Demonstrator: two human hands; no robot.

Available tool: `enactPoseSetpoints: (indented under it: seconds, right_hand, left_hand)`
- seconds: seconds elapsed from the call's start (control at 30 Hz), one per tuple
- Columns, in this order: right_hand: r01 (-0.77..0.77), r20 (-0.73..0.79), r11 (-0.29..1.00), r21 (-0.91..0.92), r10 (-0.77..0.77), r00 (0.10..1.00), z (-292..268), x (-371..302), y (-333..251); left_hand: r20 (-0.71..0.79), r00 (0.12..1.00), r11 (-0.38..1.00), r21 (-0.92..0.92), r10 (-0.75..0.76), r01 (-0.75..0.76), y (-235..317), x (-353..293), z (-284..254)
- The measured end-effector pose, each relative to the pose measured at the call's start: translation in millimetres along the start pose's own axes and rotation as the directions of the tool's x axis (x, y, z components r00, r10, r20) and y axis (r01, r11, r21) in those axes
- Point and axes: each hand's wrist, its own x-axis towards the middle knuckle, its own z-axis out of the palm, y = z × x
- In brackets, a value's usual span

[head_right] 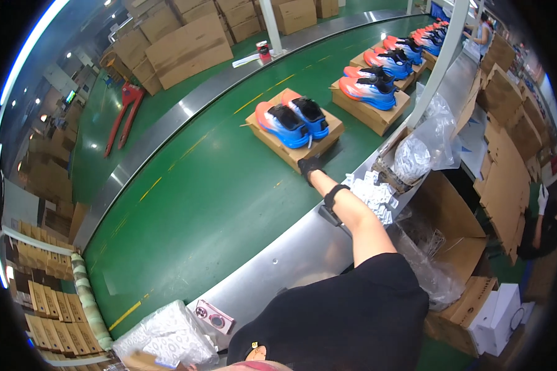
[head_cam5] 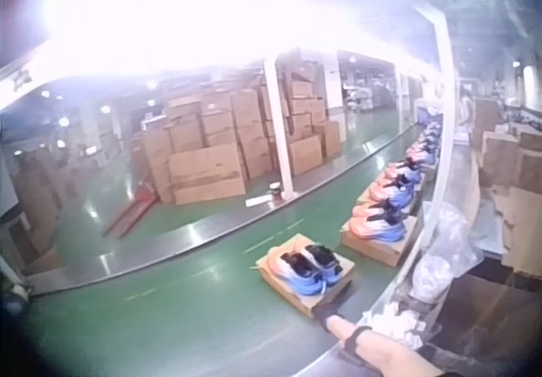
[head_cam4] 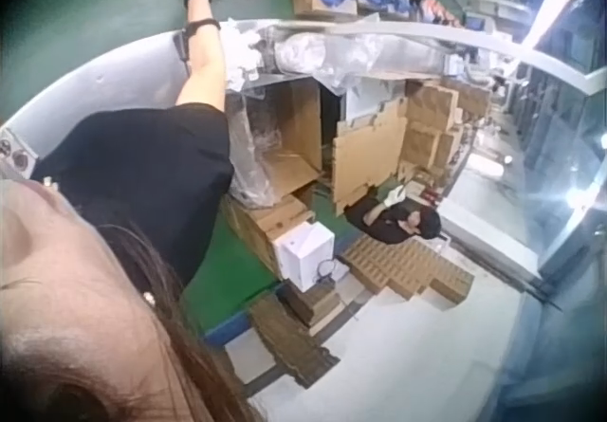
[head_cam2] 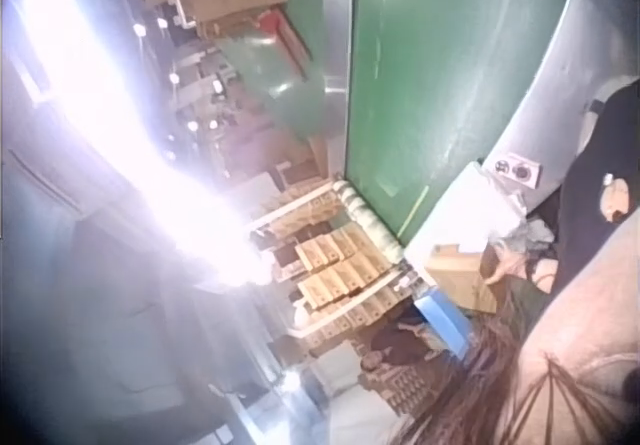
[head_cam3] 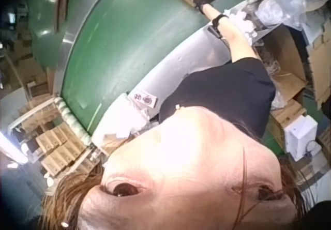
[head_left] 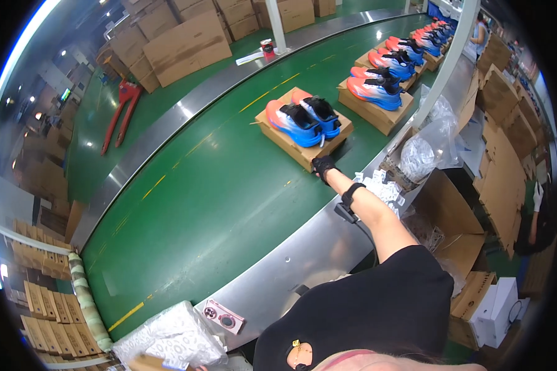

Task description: Pack shoes into boxes and place them on a conveyor belt in a manufacturing facility.

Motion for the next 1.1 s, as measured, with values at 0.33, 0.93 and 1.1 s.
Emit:
enactPoseSetpoints:
  seconds: [0.33, 0.93, 1.1]
  right_hand:
    - [-0.079, 0.264, 0.993, 0.086, 0.054, 0.963, -26.1, 45.3, 27.9]
    - [0.934, 0.112, 0.349, 0.079, -0.934, 0.339, -14.1, -206.1, -31.7]
    - [0.922, 0.385, 0.386, -0.025, -0.847, 0.365, 13.5, -159.6, -2.5]
  left_hand:
    - [-0.13, 0.961, 0.957, -0.191, -0.243, 0.216, -27.1, -14.7, 54.1]
    - [0.61, 0.722, 0.55, 0.744, -0.327, -0.379, -140.9, -25.5, 290.4]
    - [0.86, 0.51, 0.521, 0.443, -0.017, -0.729, -195.7, 49.0, 257.5]
